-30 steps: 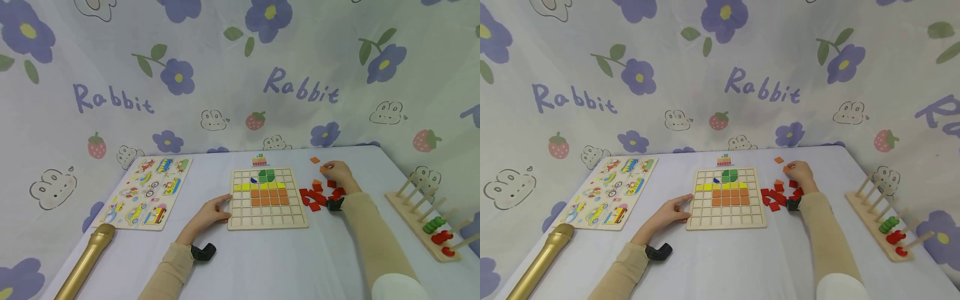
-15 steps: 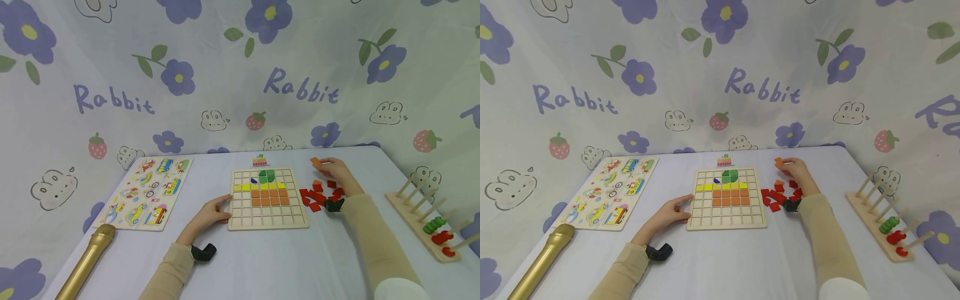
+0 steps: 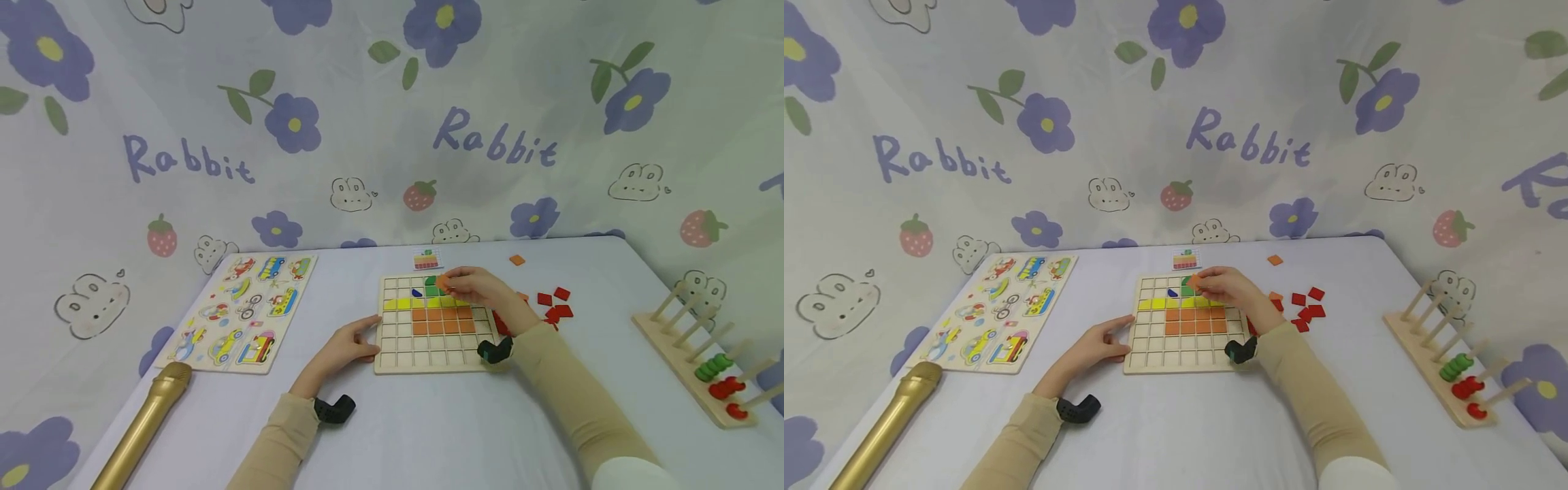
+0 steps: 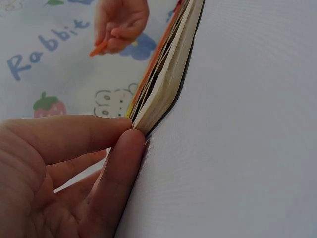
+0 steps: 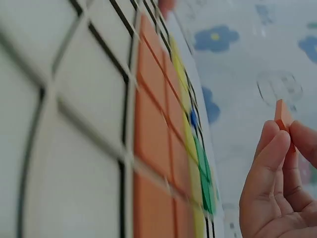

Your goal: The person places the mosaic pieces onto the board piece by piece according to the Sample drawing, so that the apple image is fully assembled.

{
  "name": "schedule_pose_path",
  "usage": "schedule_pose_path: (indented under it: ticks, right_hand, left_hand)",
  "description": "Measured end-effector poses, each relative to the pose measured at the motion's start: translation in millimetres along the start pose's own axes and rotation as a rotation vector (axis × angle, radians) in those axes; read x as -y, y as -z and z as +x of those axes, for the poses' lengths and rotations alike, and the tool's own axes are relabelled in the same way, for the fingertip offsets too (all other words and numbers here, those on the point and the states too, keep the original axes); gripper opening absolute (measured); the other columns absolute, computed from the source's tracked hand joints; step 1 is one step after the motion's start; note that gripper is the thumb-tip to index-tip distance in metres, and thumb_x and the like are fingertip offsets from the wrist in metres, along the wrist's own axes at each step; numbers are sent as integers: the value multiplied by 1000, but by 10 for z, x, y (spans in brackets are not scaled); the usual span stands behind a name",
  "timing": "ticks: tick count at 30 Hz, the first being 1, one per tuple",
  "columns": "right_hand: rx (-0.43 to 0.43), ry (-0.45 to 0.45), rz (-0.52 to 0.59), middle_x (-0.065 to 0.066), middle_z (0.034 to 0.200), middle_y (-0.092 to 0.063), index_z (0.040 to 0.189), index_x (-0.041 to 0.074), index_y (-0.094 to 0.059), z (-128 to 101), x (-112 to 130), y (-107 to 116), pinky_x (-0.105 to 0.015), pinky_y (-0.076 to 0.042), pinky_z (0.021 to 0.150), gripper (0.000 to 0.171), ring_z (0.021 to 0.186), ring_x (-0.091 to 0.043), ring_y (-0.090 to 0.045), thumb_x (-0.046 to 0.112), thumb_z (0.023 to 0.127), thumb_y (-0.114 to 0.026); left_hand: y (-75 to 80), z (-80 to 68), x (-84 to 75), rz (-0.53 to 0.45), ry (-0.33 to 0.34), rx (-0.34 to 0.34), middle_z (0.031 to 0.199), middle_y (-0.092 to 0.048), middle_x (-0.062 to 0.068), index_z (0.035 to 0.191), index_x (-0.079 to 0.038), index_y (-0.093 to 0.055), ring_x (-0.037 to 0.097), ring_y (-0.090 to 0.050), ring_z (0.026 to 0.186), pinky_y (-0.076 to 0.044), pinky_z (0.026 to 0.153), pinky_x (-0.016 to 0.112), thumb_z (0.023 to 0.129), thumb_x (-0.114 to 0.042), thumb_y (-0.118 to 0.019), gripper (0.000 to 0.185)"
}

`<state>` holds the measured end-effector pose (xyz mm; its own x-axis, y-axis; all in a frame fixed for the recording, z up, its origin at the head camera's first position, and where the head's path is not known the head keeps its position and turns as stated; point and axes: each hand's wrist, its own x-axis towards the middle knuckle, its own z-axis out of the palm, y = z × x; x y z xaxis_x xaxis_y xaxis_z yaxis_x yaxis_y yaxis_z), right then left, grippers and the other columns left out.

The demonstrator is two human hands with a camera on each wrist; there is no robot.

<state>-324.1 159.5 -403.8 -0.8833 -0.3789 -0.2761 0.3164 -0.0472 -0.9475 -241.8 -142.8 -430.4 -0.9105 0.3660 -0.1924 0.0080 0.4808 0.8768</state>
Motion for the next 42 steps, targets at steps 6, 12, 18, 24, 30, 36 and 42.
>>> schedule_pose_path:
  ticks: [6, 12, 18, 24, 30, 36, 42]
  right_hand:
    - [-66, -4, -290, -9, 98, -65, 106, -4, -62, 154, -80, -497, -29, -52, 78, 24, 80, -15, -63, 6, 84, -65]
    - [-116, 67, -588, -7, 91, -64, 89, 2, -67, 243, -166, -735, -26, -51, 66, 13, 71, -14, -60, 5, 78, -71]
    - [-143, 121, -763, -2, 77, -63, 81, 7, -67, 252, -229, -757, -24, -43, 56, 8, 59, -13, -51, 8, 76, -74]
    - [-153, 121, -854, 0, 75, -62, 79, 11, -68, 248, -240, -790, -23, -40, 55, 5, 58, -13, -49, 11, 77, -73]
    - [-136, 122, -896, -1, 78, -60, 80, 10, -66, 254, -243, -805, -24, -41, 60, 7, 66, -15, -50, 10, 77, -73]
    - [-96, 137, -664, -6, 88, -58, 98, 1, -63, 169, -155, -587, -29, -45, 67, 20, 78, -20, -52, 8, 80, -70]
    - [-154, 128, -555, -9, 92, -57, 111, -6, -57, -39, -61, -139, -34, -47, 72, 29, 84, -28, -53, 8, 87, -62]
  left_hand:
    - [-15, 129, 166, 11, 5, -26, 60, -55, 4, 139, -10, -42, 12, -57, 56, -46, 59, 25, 79, -12, -71, 67]
    - [-11, 141, 163, 0, -42, -2, 59, -55, 2, 139, -8, -42, 11, -58, 56, -48, 59, 25, 79, -12, -70, 66]
    - [-20, 142, 145, 0, -50, 6, 59, -55, 2, 139, -8, -42, 11, -59, 56, -49, 60, 25, 80, -12, -69, 65]
    - [-20, 140, 150, 10, -48, 6, 59, -55, 2, 139, -8, -42, 11, -59, 56, -49, 60, 25, 80, -11, -69, 65]
    - [-15, 133, 161, 4, -53, 8, 61, -55, 4, 140, -7, -40, 12, -59, 57, -48, 61, 27, 81, -13, -69, 66]
    - [-14, 125, 170, 6, -46, 6, 62, -56, 5, 140, -7, -40, 13, -58, 57, -48, 61, 27, 81, -14, -70, 66]
    - [-12, 116, 184, 27, -28, -20, 61, -55, 4, 139, -8, -42, 12, -56, 56, -46, 58, 26, 80, -13, -71, 66]
